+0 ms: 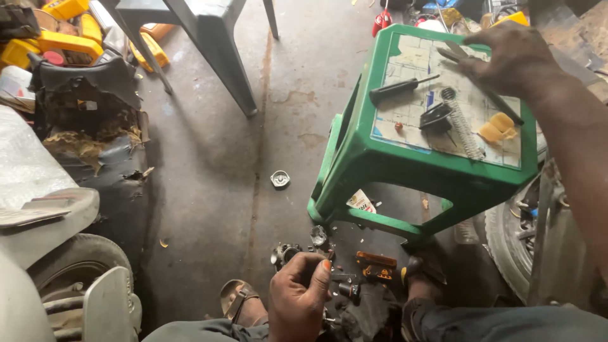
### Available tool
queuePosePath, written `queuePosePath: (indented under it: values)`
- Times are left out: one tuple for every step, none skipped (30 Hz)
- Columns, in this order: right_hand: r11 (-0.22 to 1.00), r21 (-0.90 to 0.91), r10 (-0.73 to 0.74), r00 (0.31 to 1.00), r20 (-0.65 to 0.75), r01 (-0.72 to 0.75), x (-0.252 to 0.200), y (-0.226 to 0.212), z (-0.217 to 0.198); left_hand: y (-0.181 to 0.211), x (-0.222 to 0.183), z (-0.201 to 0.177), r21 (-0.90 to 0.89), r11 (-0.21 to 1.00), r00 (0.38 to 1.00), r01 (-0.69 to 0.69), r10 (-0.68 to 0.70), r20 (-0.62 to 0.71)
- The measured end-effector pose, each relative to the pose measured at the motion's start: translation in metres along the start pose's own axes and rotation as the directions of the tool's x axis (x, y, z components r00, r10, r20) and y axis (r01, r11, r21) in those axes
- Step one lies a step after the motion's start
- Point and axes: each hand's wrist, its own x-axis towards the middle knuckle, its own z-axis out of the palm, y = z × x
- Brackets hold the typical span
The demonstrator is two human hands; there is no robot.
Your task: Repairing and cleaning a motorcycle carburetor component.
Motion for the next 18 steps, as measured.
queuePosePath:
  values:
    - [0.994,0.076,-0.083,0.997,-0.001,0.083,0.004,-0.013,-0.006,0.001,0.001,0.001,-0.026,1.000,1.000,-0.015,0.015,-0.008]
    - [0.975,0.150,-0.166,0.986,-0.008,0.165,0.007,-0.025,-0.013,0.002,0.001,0.001,-0.052,0.998,0.999,-0.030,0.029,-0.016]
    - [0.974,0.152,-0.167,0.986,-0.015,0.167,0.011,-0.050,-0.022,0.001,0.003,0.002,-0.049,0.998,0.999,-0.036,0.035,-0.019]
    - [0.977,0.102,-0.198,0.976,0.086,0.189,0.015,-0.074,-0.032,0.000,0.004,0.002,-0.063,0.997,0.999,-0.044,0.043,-0.019]
    - [0.975,0.052,-0.220,0.958,0.184,0.214,0.019,-0.099,-0.043,0.000,0.006,0.002,-0.076,0.996,0.998,-0.056,0.055,-0.019]
    - [0.975,0.052,-0.222,0.959,0.175,0.216,0.018,-0.110,-0.043,-0.003,0.006,0.003,-0.074,0.995,0.998,-0.065,0.063,-0.023]
    - [0.976,-0.041,-0.195,0.939,0.283,0.215,0.025,-0.122,-0.048,-0.004,0.011,0.002,-0.153,0.985,0.997,-0.075,0.070,-0.040]
    - [0.967,-0.134,-0.152,0.911,0.384,0.218,0.031,-0.136,-0.054,-0.004,0.016,0.001,-0.231,0.969,0.996,-0.087,0.076,-0.056]
    - [0.965,-0.135,-0.166,0.920,0.356,0.226,0.027,-0.144,-0.062,-0.003,0.017,-0.001,-0.229,0.966,0.992,-0.118,0.104,-0.074]
    - [0.967,-0.136,-0.145,0.908,0.392,0.213,0.023,-0.153,-0.069,-0.001,0.019,-0.004,-0.227,0.963,0.988,-0.147,0.133,-0.076]
    - [0.969,-0.137,-0.127,0.893,0.432,0.204,0.019,-0.164,-0.076,0.000,0.019,-0.008,-0.224,0.959,0.984,-0.172,0.158,-0.079]
    - [0.967,-0.136,-0.142,0.902,0.407,0.214,0.007,-0.176,-0.092,0.008,0.019,-0.014,-0.220,0.955,0.979,-0.199,0.181,-0.098]
    - [0.933,-0.058,-0.336,0.916,0.219,0.356,-0.007,-0.186,-0.105,0.015,0.016,-0.018,-0.066,0.970,0.956,-0.235,0.218,-0.198]
    - [0.865,-0.012,-0.502,0.865,0.011,0.502,-0.020,-0.196,-0.117,0.022,0.014,-0.022,0.090,0.965,0.920,-0.247,0.263,-0.292]
    - [0.859,-0.013,-0.512,0.859,-0.001,0.512,-0.045,-0.208,-0.116,0.026,0.013,-0.026,0.093,0.963,0.913,-0.254,0.270,-0.306]
    - [0.734,-0.092,-0.678,0.734,-0.041,0.673,-0.069,-0.219,-0.115,0.030,0.011,-0.030,0.026,0.938,0.865,-0.346,0.330,-0.378]
    - [0.580,-0.180,-0.813,0.578,-0.069,0.794,-0.094,-0.227,-0.114,0.035,0.009,-0.032,-0.035,0.897,0.809,-0.441,0.381,-0.447]
    - [0.574,-0.186,-0.818,0.570,-0.079,0.798,-0.119,-0.240,-0.118,0.037,0.007,-0.030,-0.030,0.893,0.801,-0.450,0.388,-0.457]
